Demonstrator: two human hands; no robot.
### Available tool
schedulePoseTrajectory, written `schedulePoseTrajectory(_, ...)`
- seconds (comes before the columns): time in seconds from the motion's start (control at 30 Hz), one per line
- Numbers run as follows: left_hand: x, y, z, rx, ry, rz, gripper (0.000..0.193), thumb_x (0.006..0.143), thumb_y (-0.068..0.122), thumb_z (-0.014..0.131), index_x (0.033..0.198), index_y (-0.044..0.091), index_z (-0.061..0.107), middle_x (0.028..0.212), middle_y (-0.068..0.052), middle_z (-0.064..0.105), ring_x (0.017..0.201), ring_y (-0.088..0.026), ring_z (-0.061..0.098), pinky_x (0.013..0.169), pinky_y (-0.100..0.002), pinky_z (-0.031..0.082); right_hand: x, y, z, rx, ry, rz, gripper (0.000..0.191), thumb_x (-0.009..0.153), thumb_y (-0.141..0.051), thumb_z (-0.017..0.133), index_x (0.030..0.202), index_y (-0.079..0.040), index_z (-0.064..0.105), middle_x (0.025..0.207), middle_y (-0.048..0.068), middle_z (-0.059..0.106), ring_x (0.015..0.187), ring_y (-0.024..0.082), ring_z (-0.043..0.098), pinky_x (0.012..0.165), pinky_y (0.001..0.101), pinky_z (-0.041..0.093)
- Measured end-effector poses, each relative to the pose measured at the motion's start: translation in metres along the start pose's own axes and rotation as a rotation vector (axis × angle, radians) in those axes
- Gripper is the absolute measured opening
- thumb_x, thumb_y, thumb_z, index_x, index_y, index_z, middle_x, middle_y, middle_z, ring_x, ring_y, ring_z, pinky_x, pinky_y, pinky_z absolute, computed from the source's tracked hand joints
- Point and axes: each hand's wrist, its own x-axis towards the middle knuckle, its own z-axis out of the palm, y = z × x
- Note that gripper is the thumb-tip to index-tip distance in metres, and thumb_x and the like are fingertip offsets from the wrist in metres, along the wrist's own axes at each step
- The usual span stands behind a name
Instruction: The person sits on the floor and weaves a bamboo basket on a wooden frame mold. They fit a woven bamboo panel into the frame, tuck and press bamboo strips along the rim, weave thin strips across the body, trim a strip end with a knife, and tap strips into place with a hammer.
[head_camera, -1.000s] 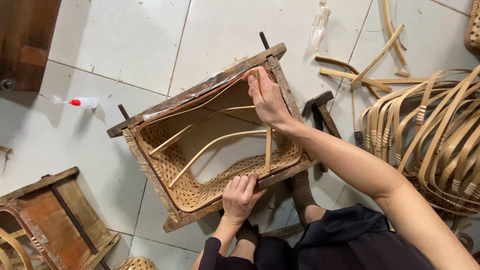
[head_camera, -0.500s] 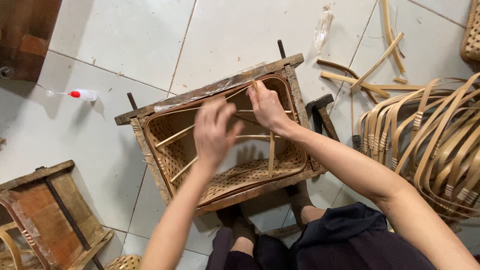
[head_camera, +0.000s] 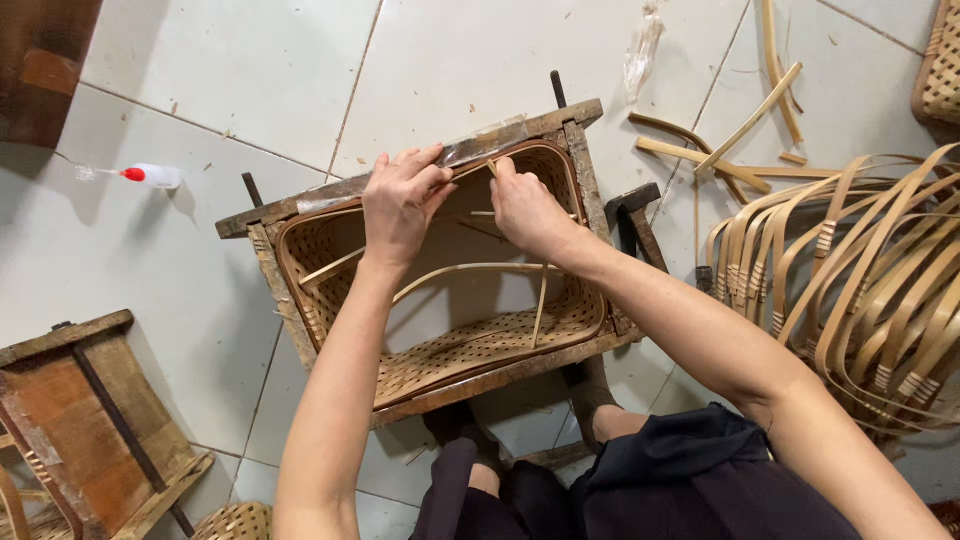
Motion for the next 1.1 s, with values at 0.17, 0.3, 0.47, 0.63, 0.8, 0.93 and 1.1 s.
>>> schedulePoseTrajectory(0.17,0.005,0.001,-0.001,-0.056,-0.015,-0.144,0.019,0.077,0.017,0.089,0.084,0.011,0.073,0.114,0.0,0.077,0.096,-0.022,0.073,0.101,-0.057,0.049,0.004,0.001,0.001,-0.035,-0.049,-0.011,0.02,0.103,-0.011,0.048,0.107,0.008,0.044,0.072,0.033,0.065,0.072,0.052,0.068,0.062,0.0572,0.057)
schedulePoseTrajectory(0.3,0.009,0.005,-0.002,-0.064,0.021,-0.157,0.021,0.074,0.016,0.089,0.082,0.009,0.071,0.11,0.0,0.078,0.091,-0.023,0.073,0.091,-0.046,0.053,0.01,0.006,0.007,-0.066,-0.093,0.022,0.02,0.103,-0.012,0.049,0.105,0.008,0.045,0.076,0.034,0.066,0.076,0.053,0.068,0.065,0.058,0.057)
schedulePoseTrajectory(0.47,0.005,0.003,-0.002,-0.08,-0.01,-0.234,0.022,0.076,0.015,0.089,0.083,0.008,0.069,0.112,0.002,0.078,0.085,-0.022,0.071,0.083,-0.039,0.054,0.011,0.015,0.023,-0.19,-0.025,-0.004,0.019,0.097,-0.01,0.051,0.108,0.006,0.048,0.074,0.029,0.067,0.072,0.048,0.069,0.061,0.0553,0.057)
schedulePoseTrajectory(0.63,-0.01,0.007,-0.002,0.038,-0.007,-0.067,0.025,0.088,0.01,0.082,0.109,0.009,0.069,0.132,-0.007,0.069,0.123,-0.03,0.063,0.103,-0.048,0.051,0.009,0.017,0.031,-0.539,0.285,-0.272,0.014,0.105,-0.014,0.055,0.095,-0.006,0.06,0.07,0.013,0.069,0.063,0.028,0.068,0.057,0.0424,0.052)
schedulePoseTrajectory(0.8,-0.1,0.069,-0.021,-0.095,-0.094,-0.031,0.044,0.097,0.024,0.072,0.136,0.009,0.057,0.149,-0.012,0.057,0.143,-0.033,0.052,0.124,-0.063,0.036,0.006,0.039,0.013,-0.367,0.399,-0.537,0.027,0.106,-0.027,0.055,0.106,-0.003,0.065,0.079,0.008,0.068,0.063,0.019,0.063,0.056,0.0338,0.051)
schedulePoseTrajectory(0.93,-0.201,0.096,-0.057,-0.104,-0.348,-0.004,0.076,0.069,0.051,0.085,0.127,0.009,0.058,0.118,-0.017,0.066,0.101,-0.033,0.064,0.084,-0.045,0.054,0.002,0.121,-0.035,-0.197,0.608,-0.487,0.022,0.115,-0.015,0.05,0.103,-0.005,0.066,0.083,0.011,0.062,0.072,0.022,0.061,0.061,0.0345,0.051)
schedulePoseTrajectory(1.1,-0.237,0.092,-0.047,-0.029,-0.332,-0.098,0.067,0.067,0.03,0.086,0.13,0.015,0.067,0.108,-0.003,0.067,0.09,-0.027,0.063,0.076,-0.041,0.054,-0.008,0.251,-0.068,-0.529,0.364,0.069,0.029,0.082,-0.019,0.074,0.108,-0.008,0.066,0.106,0.016,0.066,0.103,0.034,0.061,0.088,0.0489,0.049)
